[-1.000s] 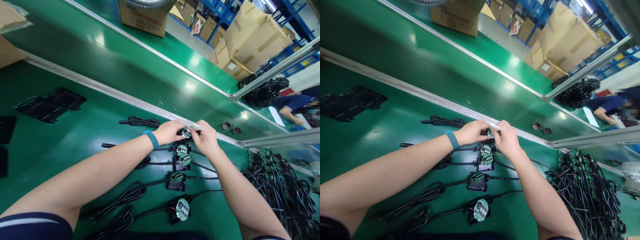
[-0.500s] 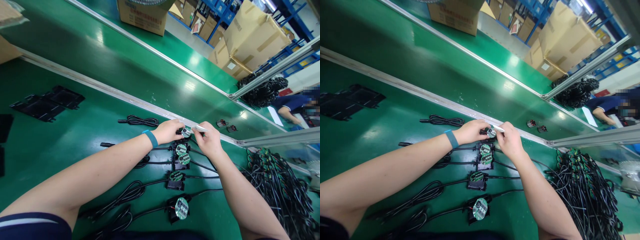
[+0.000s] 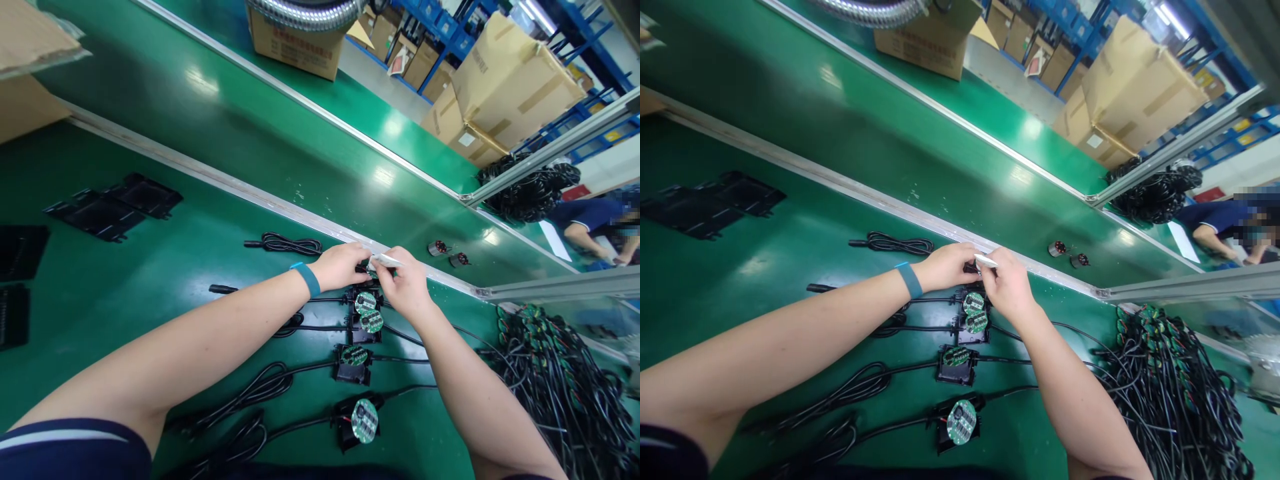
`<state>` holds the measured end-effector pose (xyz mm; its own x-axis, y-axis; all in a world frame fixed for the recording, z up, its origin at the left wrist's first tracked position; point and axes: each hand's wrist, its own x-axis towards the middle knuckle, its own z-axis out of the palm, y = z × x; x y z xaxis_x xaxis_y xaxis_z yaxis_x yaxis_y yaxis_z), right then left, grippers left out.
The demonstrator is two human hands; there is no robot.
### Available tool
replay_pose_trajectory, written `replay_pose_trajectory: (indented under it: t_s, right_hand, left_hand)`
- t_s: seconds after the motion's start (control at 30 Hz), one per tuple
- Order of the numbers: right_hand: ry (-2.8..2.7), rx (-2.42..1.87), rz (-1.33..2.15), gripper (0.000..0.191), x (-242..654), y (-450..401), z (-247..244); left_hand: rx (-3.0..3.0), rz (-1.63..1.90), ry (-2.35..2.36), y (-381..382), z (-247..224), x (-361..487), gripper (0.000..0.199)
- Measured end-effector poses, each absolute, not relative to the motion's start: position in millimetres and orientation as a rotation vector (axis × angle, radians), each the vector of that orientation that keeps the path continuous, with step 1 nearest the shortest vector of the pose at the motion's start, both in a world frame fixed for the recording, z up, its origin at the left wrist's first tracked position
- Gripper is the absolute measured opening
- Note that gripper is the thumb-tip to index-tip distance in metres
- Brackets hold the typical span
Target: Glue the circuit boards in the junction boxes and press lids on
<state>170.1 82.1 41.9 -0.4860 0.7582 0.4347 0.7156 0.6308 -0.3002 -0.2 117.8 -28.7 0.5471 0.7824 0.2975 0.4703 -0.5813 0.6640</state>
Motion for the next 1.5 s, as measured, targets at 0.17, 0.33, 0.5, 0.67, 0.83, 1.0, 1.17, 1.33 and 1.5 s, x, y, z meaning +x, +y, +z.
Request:
replay_pose_trajectory:
  t_s: [0.17,0.33,0.5,0.67,0.83,1.0,1.17,1.33,1.5]
  right_hand:
    - [-2.344,-1.170,0.100,0.013,171,84,41]
    - [-2.341,-1.177,0.084,0.012,175,82,45]
    - [-2.367,-1.204,0.055,0.013,178,81,47]
    - [-2.381,-1.219,0.042,0.013,182,79,49]
    - [-2.361,-1.229,0.023,0.013,188,76,50]
    - [-2.290,-1.251,-0.013,0.015,191,70,55]
    - [-2.055,-1.333,0.013,0.023,197,58,60]
    - [-1.697,-1.509,0.289,0.027,203,44,65]
    - [-1.667,-1.506,0.409,0.028,199,31,75]
  left_hand:
    - [2.247,0.800,0.998,118,-28,0,0.021]
    - [2.268,0.763,1.043,117,-26,0,0.022]
    - [2.281,0.760,1.061,117,-27,0,0.022]
    - [2.276,0.771,1.055,116,-24,-1,0.021]
    - [2.266,0.763,1.051,115,-22,-1,0.026]
    - [2.269,0.757,1.079,115,-25,-1,0.031]
    - [2.345,0.712,1.089,116,-27,-2,0.033]
    - [2.430,0.669,1.055,130,-24,5,0.028]
    - [2.559,0.567,1.125,129,-3,1,0.033]
